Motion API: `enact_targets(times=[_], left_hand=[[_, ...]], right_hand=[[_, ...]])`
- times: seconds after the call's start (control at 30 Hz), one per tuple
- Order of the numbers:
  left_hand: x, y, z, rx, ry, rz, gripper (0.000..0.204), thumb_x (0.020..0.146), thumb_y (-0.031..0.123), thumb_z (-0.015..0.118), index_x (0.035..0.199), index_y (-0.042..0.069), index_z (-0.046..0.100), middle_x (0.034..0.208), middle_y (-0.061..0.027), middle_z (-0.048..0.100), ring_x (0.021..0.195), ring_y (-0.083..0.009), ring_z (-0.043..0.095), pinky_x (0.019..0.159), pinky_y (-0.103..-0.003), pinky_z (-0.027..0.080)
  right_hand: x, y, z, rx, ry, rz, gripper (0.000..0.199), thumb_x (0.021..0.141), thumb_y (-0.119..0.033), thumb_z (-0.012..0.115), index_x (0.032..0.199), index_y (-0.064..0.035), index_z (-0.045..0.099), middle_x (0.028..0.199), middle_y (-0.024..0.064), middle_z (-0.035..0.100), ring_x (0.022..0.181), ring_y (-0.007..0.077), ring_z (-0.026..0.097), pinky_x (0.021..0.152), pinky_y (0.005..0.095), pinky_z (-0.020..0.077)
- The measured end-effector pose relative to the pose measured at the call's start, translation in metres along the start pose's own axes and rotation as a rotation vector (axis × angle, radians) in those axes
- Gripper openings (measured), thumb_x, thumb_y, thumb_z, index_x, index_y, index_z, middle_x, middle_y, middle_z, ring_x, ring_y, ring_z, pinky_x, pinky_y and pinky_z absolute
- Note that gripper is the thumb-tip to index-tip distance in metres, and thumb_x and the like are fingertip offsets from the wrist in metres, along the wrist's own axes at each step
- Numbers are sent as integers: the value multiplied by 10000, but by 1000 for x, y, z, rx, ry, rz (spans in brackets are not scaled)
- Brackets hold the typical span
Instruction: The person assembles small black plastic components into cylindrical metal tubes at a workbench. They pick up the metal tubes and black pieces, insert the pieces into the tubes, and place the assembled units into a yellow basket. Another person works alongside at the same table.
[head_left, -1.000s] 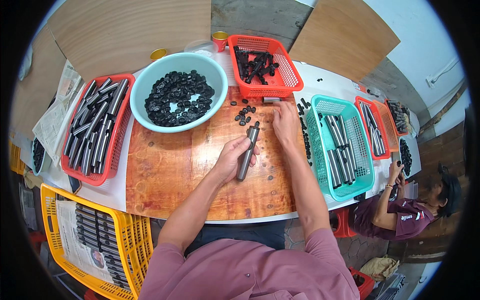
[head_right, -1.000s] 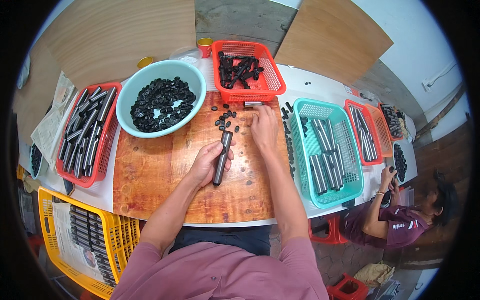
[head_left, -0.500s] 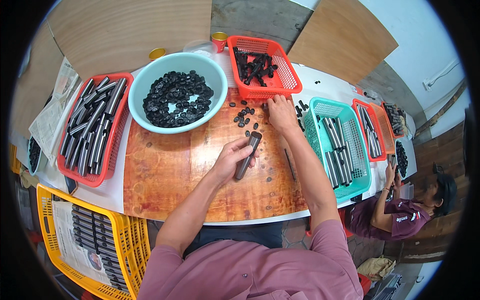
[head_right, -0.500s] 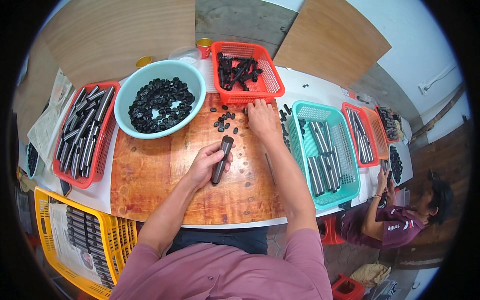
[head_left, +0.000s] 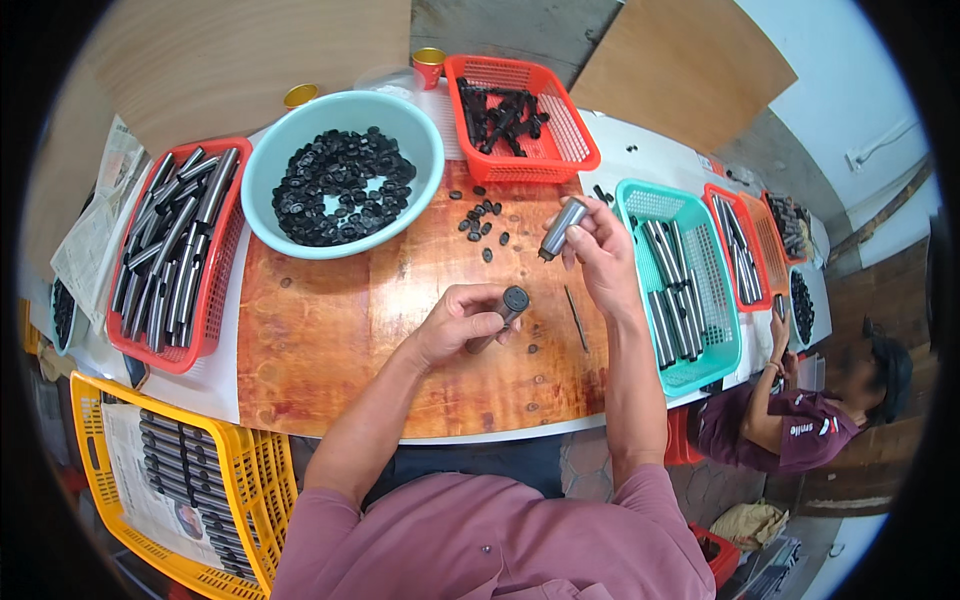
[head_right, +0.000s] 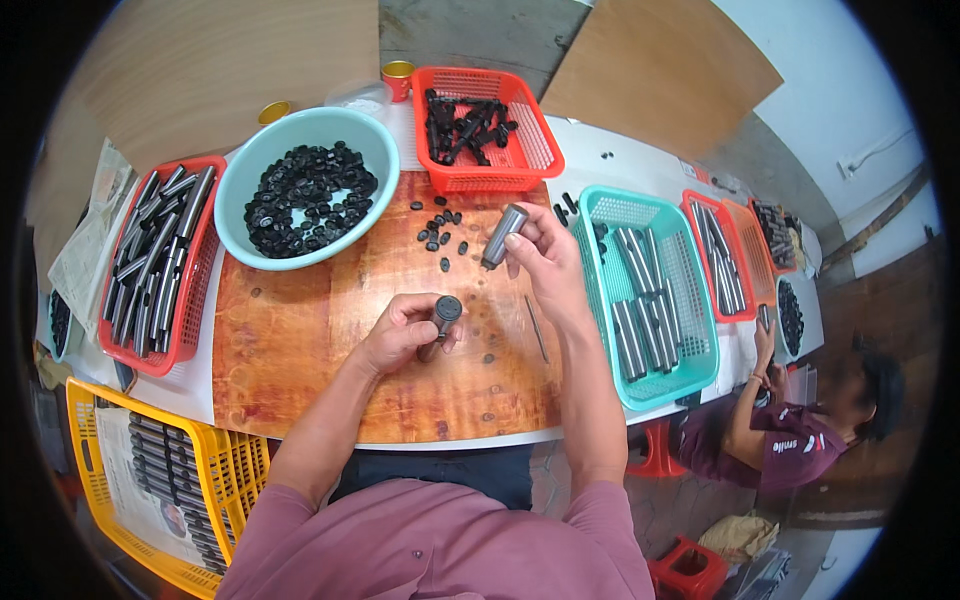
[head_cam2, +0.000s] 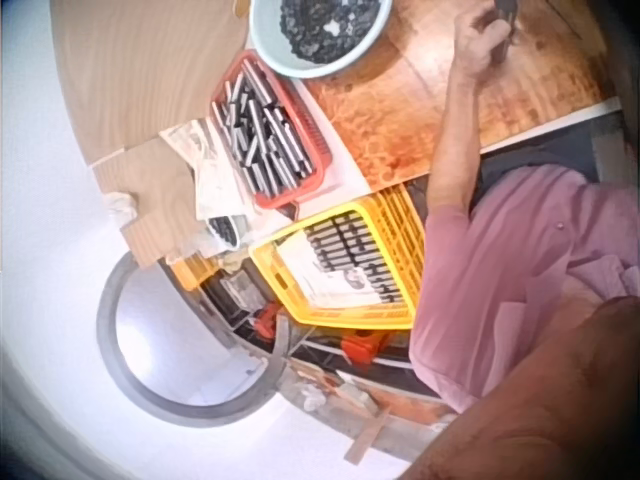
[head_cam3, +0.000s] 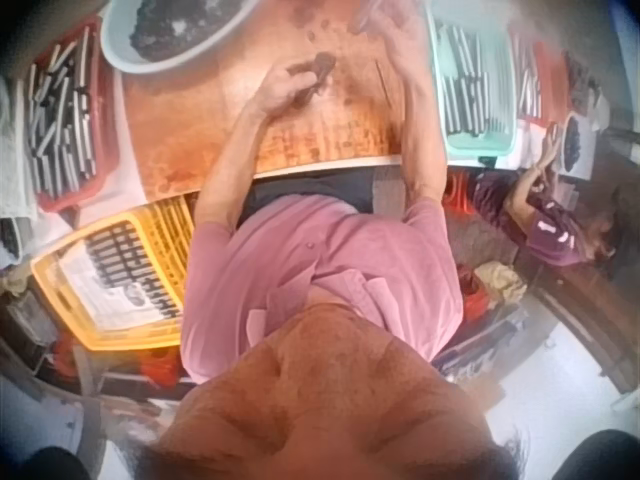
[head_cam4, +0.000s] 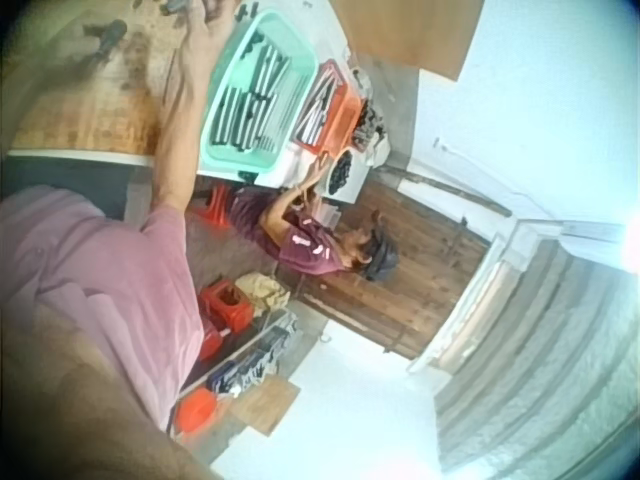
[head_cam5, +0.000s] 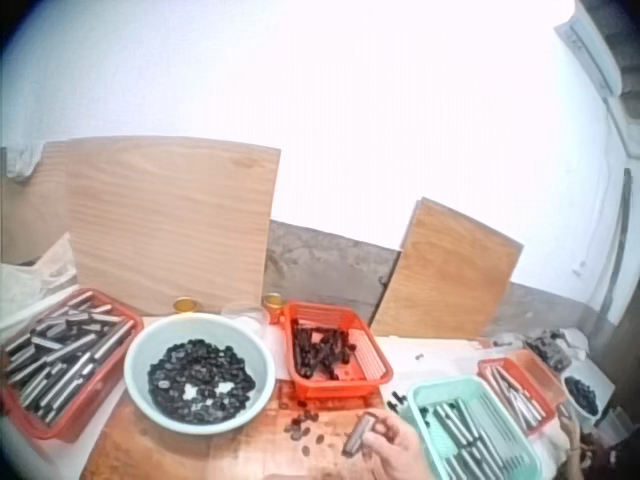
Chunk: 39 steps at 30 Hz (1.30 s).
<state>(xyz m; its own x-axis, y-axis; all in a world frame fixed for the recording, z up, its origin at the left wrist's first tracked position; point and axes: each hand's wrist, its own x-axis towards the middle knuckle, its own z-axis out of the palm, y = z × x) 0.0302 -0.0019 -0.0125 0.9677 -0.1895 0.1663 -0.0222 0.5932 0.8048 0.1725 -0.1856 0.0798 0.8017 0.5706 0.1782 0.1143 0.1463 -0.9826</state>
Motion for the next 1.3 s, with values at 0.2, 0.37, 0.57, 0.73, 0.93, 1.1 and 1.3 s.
enact_targets(times=[0.2, 0.37, 0.57, 0.73, 0.93, 1.1, 1.3], left_hand=[[1, -1, 3, 9, -22, -37, 556, 892, 398, 756, 1216, -42, 652, 960, -103, 692, 812, -171, 650, 750, -302, 521], [2, 2, 8, -1, -13, -55, 587, 916, 433, 725, 1230, -55, 638, 957, -110, 684, 801, -165, 640, 729, -298, 512], [2, 1, 8, -45, -9, -67, 459, 967, 333, 690, 1215, -51, 641, 972, -97, 689, 794, -137, 624, 743, -283, 515], [2, 1, 8, -18, 0, -110, 444, 983, 327, 668, 1218, -48, 639, 964, -94, 691, 774, -131, 622, 724, -275, 515], [2, 3, 10, -18, 19, -134, 427, 998, 315, 646, 1227, -45, 637, 955, -91, 692, 768, -120, 620, 712, -256, 510], [0, 3, 9, -3, 14, -129, 433, 1003, 317, 635, 1233, -50, 634, 951, -92, 693, 763, -120, 619, 706, -253, 509], [-1, 2, 8, -70, -44, -159, 460, 1003, 343, 626, 1230, -57, 632, 922, -94, 688, 719, -125, 617, 680, -250, 501]], right_hand=[[-27, -32, 21, 148, -136, -70, 449, 971, -158, 667, 1344, 33, 509, 1089, 161, 705, 815, 127, 675, 639, 216, 509], [-32, -29, 28, 91, -158, -37, 414, 971, -137, 652, 1324, 30, 515, 1092, 155, 702, 849, 112, 658, 647, 221, 505], [-35, -31, 29, 32, -160, -29, 368, 972, -47, 632, 1306, 15, 493, 1046, 79, 669, 878, 96, 635, 684, 234, 511], [-37, -32, 31, 15, -145, -19, 374, 961, -24, 635, 1307, 20, 499, 1028, 69, 658, 863, 99, 636, 690, 244, 528], [-39, -35, 31, -80, -133, -25, 401, 951, 2, 620, 1333, 23, 501, 999, 68, 649, 846, 107, 642, 684, 244, 538], [-40, -30, 38, -39, -74, -57, 390, 937, -59, 676, 1297, 18, 546, 994, 48, 667, 756, 60, 587, 626, 207, 485], [-39, -29, 32, -55, -130, -57, 368, 940, -62, 674, 1279, 9, 551, 967, 33, 665, 760, 52, 586, 626, 199, 479]])
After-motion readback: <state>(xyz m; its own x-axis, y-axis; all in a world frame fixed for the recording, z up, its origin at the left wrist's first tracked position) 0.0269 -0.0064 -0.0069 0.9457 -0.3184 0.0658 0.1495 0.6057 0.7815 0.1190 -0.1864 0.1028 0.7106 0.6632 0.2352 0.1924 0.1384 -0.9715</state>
